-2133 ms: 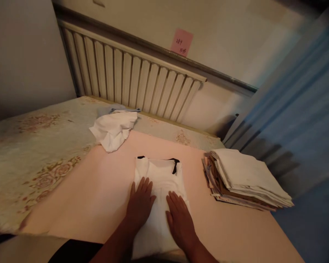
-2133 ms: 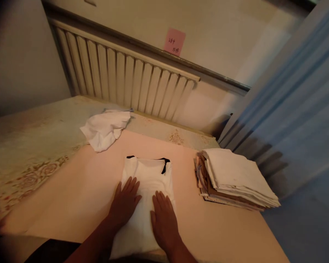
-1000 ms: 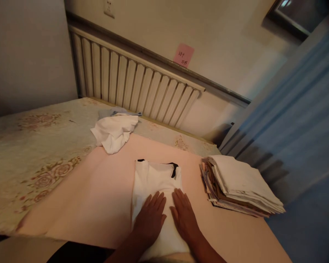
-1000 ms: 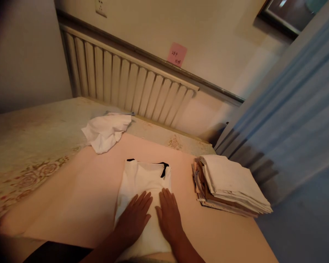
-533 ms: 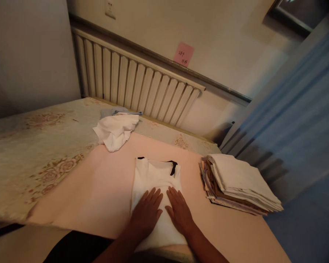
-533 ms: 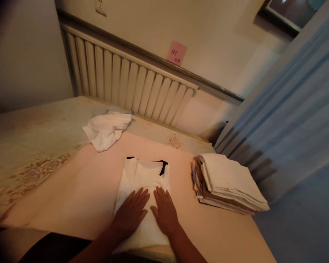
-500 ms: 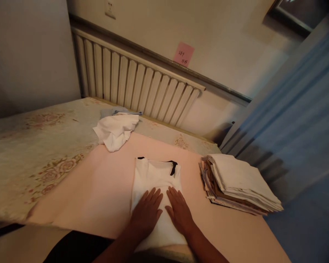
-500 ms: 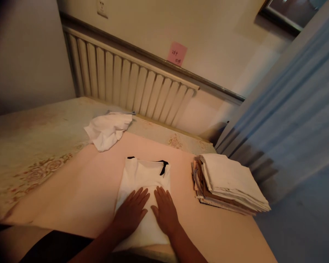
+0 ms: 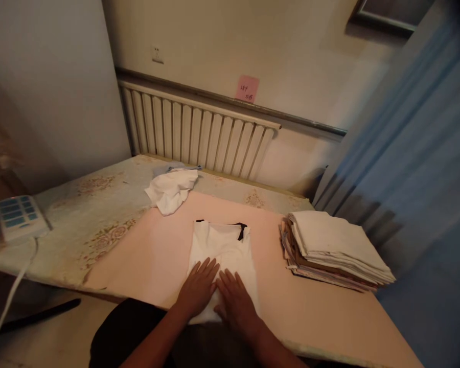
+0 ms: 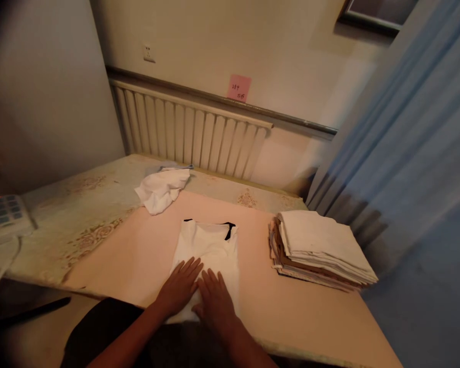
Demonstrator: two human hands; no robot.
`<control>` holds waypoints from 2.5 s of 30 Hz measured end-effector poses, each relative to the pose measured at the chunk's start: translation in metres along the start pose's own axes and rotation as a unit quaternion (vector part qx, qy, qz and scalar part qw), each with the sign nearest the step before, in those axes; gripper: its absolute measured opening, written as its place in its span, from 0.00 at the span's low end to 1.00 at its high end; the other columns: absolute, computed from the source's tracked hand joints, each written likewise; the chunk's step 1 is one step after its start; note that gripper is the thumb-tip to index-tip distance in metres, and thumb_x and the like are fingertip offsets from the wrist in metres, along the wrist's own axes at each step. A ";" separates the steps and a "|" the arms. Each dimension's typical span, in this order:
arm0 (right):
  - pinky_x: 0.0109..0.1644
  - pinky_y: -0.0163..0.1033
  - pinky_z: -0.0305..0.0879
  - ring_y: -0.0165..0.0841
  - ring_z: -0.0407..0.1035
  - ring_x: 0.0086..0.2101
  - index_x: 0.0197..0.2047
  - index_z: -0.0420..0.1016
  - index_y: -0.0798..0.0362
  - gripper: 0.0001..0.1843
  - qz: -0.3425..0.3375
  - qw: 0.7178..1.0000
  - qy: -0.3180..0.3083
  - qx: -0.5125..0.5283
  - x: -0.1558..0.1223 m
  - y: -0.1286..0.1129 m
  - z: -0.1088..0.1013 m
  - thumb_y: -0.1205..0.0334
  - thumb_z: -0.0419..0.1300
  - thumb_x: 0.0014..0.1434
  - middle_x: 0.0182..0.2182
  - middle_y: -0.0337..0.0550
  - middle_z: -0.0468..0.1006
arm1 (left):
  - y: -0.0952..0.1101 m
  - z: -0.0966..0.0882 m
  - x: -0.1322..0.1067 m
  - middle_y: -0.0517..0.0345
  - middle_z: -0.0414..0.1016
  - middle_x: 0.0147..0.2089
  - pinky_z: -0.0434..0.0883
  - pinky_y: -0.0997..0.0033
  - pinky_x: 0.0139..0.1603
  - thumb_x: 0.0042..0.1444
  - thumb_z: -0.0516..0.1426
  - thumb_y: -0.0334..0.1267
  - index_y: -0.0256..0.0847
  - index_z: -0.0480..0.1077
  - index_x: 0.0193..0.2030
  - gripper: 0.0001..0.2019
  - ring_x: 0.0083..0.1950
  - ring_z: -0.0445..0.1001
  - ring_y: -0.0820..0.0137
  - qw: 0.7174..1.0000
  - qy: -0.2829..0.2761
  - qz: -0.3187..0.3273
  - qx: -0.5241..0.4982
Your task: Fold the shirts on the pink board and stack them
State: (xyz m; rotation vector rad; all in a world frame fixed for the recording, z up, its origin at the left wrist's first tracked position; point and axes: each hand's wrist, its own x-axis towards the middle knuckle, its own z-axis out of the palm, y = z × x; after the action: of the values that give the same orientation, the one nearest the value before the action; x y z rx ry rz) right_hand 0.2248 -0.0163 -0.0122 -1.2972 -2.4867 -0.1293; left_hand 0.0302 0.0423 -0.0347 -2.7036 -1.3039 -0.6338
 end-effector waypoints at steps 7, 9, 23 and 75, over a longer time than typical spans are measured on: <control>0.67 0.59 0.51 0.46 0.47 0.66 0.68 0.54 0.55 0.37 -0.003 1.000 -0.013 -0.006 -0.029 0.003 0.004 0.54 0.60 0.59 0.66 0.52 0.56 | 0.001 -0.005 0.002 0.54 0.58 0.69 0.55 0.52 0.68 0.65 0.46 0.41 0.44 0.54 0.68 0.25 0.70 0.54 0.63 1.000 -0.016 0.007 0.019; 0.67 0.57 0.52 0.46 0.47 0.66 0.68 0.53 0.56 0.38 -0.006 1.000 -0.002 -0.012 -0.041 0.007 0.001 0.54 0.61 0.58 0.67 0.53 0.55 | 0.000 -0.005 0.002 0.54 0.58 0.69 0.55 0.52 0.68 0.65 0.46 0.41 0.44 0.54 0.68 0.25 0.70 0.54 0.63 1.000 -0.021 0.006 0.021; 0.66 0.54 0.55 0.43 0.50 0.65 0.67 0.54 0.56 0.35 0.020 0.998 0.053 -0.028 -0.072 0.014 0.017 0.63 0.59 0.58 0.65 0.51 0.60 | 0.060 -0.013 -0.036 0.53 0.51 0.72 0.51 0.49 0.70 0.61 0.54 0.42 0.46 0.45 0.71 0.34 0.73 0.47 0.59 0.991 -0.108 0.082 0.016; 0.60 0.47 0.65 0.37 0.62 0.60 0.64 0.61 0.48 0.24 -0.073 0.991 0.098 0.053 -0.006 0.122 0.003 0.63 0.50 0.65 0.60 0.49 0.68 | -0.069 -0.017 -0.022 0.54 0.62 0.67 0.59 0.52 0.68 0.62 0.50 0.35 0.52 0.51 0.69 0.28 0.69 0.58 0.63 0.995 0.004 0.074 -0.073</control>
State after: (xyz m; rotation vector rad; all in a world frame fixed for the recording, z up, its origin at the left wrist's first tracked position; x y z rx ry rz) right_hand 0.3262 0.0506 -0.0254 -1.0080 -2.3829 -0.1502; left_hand -0.0402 0.0663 -0.0355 -2.8765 -1.0834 -0.7503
